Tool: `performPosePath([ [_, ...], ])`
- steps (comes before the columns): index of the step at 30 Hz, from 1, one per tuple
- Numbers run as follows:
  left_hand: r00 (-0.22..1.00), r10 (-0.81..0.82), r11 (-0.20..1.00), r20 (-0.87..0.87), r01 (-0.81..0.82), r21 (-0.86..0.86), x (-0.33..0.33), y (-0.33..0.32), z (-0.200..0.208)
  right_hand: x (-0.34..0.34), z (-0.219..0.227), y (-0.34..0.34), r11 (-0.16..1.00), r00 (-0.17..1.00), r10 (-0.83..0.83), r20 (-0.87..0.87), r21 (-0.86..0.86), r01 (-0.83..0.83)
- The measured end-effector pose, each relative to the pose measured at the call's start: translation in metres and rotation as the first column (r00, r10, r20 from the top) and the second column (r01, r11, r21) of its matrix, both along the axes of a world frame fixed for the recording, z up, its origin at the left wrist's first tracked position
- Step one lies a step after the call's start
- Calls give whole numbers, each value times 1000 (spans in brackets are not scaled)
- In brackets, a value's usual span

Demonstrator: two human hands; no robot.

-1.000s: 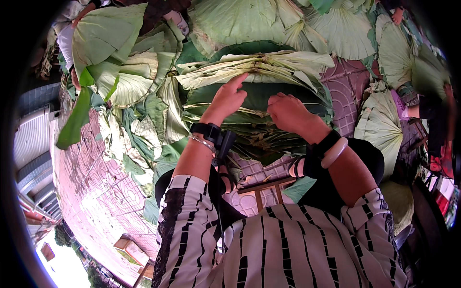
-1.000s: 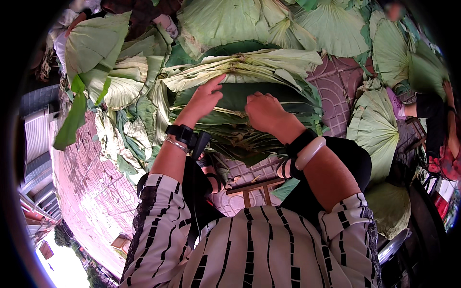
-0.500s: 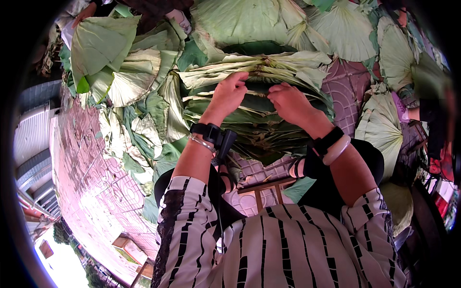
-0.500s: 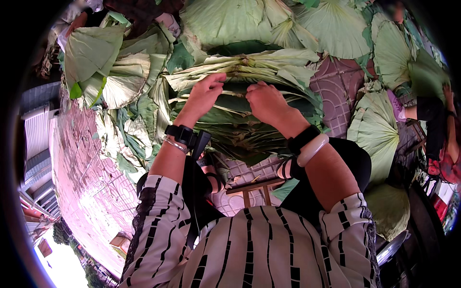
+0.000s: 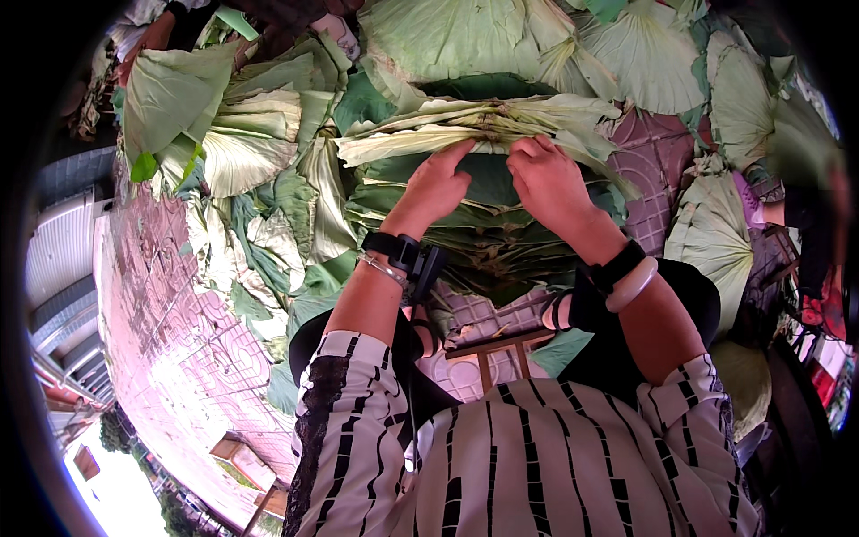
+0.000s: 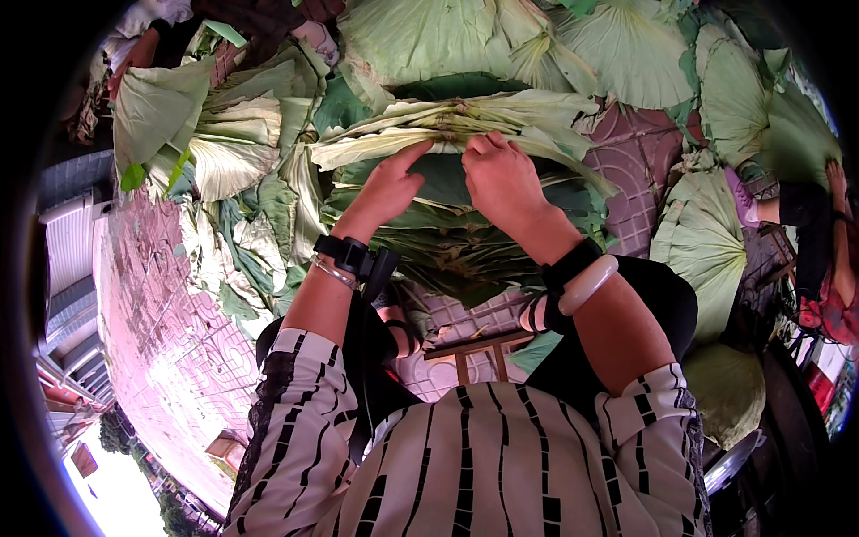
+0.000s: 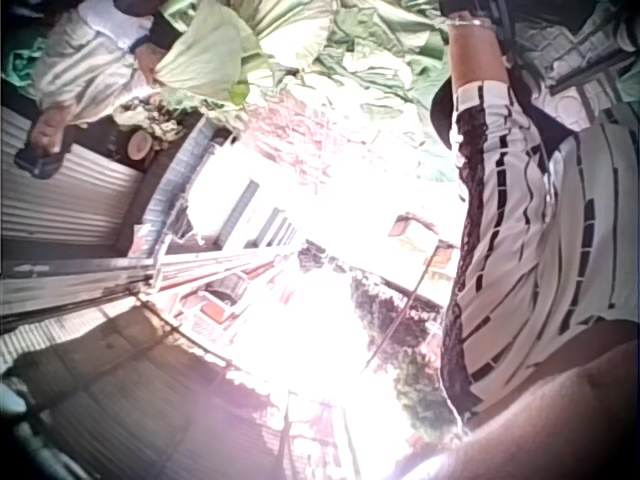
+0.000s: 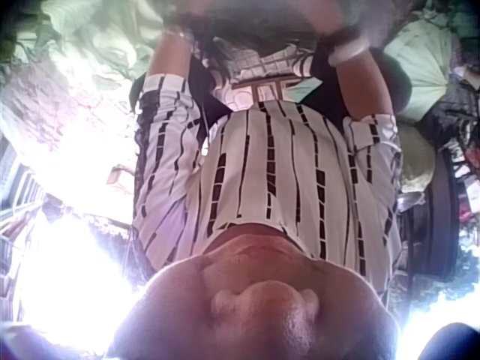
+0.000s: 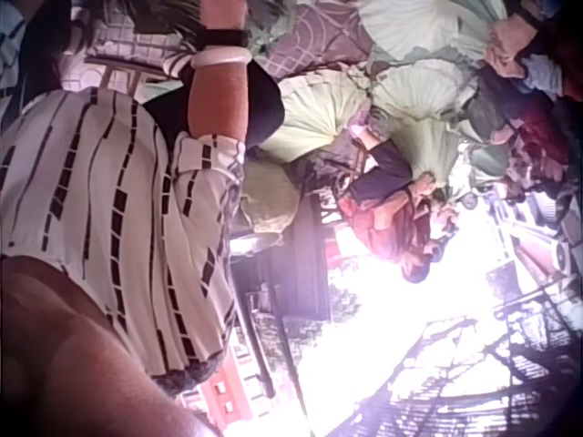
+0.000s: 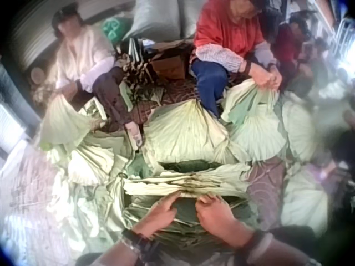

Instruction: The person picks up large green lotus leaves from a pile on the ground and stacks them neatly on their lap, aligning the stems.

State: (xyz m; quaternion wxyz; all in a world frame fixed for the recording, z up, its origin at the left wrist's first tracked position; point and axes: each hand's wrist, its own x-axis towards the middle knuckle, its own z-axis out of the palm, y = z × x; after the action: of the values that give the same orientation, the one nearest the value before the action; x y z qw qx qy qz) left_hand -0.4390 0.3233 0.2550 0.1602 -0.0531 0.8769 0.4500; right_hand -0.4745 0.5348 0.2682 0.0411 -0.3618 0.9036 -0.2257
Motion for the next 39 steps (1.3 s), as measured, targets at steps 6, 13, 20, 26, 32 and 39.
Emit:
performPosePath([
  [6, 998, 15, 998, 68, -19, 66, -3, -1, 3, 18, -34, 19, 917, 957, 150, 250, 326, -229],
  [13, 997, 35, 998, 62, -39, 49, -2, -4, -8, 14, -37, 14, 839, 929, 62, 365, 486, -246],
  [20, 977, 73, 995, -199, -84, -45, -2, -5, -19, -12, -32, 17, 995, 992, 2, 129, 101, -15],
  [26, 982, 82, 986, 170, -105, 130, -7, -6, -14, -12, -28, 13, 997, 990, -70, 123, 25, 68],
  [32, 999, 15, 992, 42, -20, 122, 1, 2, -27, -10, -25, 12, 996, 999, -47, -4, 70, 48],
  [39, 998, 41, 987, 55, -49, 153, 2, -2, -28, 14, -29, 9, 936, 975, 74, 210, 322, -140],
])
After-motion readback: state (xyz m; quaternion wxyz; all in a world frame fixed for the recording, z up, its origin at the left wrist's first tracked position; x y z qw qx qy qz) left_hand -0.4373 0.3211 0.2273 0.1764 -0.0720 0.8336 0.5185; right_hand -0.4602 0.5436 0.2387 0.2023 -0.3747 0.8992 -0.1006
